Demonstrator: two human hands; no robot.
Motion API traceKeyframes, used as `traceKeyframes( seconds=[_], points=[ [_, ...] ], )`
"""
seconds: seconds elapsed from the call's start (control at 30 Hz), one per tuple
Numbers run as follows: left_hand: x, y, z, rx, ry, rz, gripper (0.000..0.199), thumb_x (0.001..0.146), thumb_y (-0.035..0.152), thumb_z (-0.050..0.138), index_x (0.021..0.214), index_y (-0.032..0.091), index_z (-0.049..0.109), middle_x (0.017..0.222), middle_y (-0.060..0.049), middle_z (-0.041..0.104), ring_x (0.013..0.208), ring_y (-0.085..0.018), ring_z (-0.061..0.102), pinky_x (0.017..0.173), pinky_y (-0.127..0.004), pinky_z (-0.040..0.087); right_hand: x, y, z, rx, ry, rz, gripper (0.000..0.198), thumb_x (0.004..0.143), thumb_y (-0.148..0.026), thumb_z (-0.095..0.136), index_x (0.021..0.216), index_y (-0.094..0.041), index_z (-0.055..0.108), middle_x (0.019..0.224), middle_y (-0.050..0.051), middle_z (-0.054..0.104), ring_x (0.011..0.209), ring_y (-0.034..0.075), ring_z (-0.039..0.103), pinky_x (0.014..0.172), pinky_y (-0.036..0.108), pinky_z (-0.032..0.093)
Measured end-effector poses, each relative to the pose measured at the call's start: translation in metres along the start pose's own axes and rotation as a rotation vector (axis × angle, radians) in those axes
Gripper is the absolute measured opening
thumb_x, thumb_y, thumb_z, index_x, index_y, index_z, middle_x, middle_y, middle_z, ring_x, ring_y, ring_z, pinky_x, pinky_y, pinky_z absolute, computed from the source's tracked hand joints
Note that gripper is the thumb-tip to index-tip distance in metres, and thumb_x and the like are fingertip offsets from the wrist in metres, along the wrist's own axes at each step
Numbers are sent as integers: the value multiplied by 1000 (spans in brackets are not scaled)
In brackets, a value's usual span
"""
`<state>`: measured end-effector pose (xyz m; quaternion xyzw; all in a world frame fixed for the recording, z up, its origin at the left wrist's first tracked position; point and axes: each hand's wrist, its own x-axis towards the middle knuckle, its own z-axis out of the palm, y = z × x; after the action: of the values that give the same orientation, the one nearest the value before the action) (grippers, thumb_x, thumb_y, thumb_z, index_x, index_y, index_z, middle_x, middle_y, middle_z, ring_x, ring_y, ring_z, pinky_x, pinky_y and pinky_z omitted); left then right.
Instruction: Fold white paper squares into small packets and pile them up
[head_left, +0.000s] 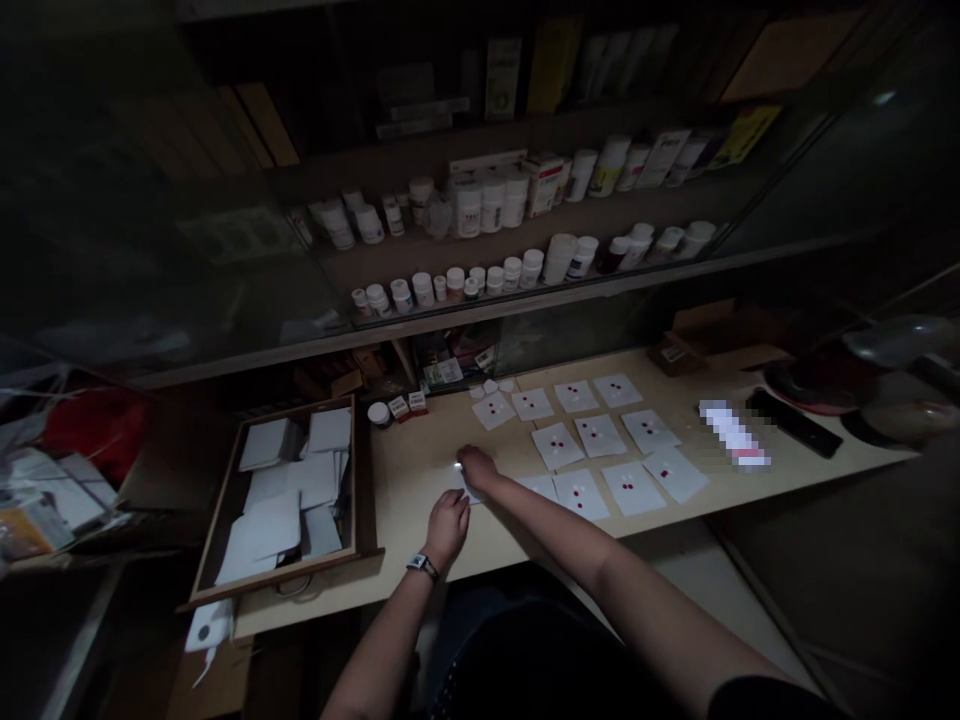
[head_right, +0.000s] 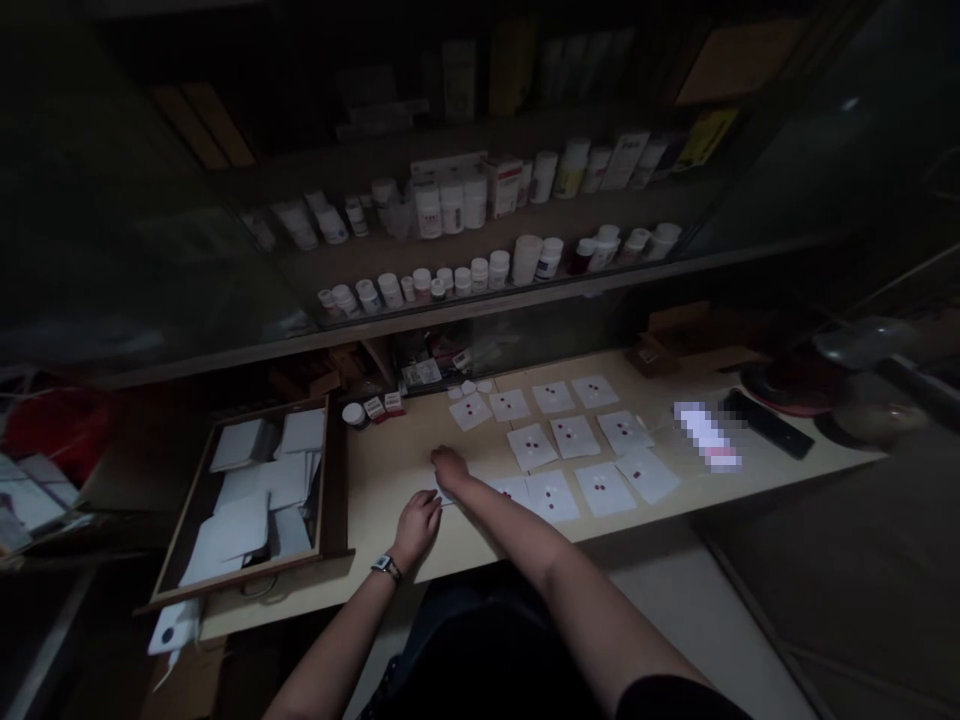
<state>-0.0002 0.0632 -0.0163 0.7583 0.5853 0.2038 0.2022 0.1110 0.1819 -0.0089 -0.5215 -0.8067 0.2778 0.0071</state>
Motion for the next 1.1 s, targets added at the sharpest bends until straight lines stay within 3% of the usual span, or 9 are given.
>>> traceKeyframes(
  seconds=[0.2,0.7,0.93,1.1],
  points=[
    [8,6,-6,17,10,-43,25,88,15,45,86,19,69,94,-10,64,91,-23,56,82,-36,48,-2,-7,-1,-56,-12,52,20,77,-12,60,95,-17,66,103,13,65,94,24,59,74,28,42],
    [5,4,-2,-22,36,-19,25,87,14,46,95,20,68,99,-9,63,96,-23,53,85,-39,47,-1,-15,-6,-99,-70,79,24,83,-6,49,94,-14,68,101,15,67,90,23,63,73,28,43],
    [4,5,-2,39,44,-10,24,88,12,45,94,18,68,100,-8,63,96,-22,52,86,-39,47,4,-16,-7,-160,-137,-11,26,80,-3,50,100,-10,65,108,17,63,99,22,61,79,27,43],
    [4,6,-1,70,47,-13,22,87,12,47,93,19,67,99,-8,63,97,-23,52,86,-38,48,-7,-14,-11,-163,-159,-106,22,83,-11,52,102,-13,62,108,12,63,101,21,58,82,26,42]
  ],
)
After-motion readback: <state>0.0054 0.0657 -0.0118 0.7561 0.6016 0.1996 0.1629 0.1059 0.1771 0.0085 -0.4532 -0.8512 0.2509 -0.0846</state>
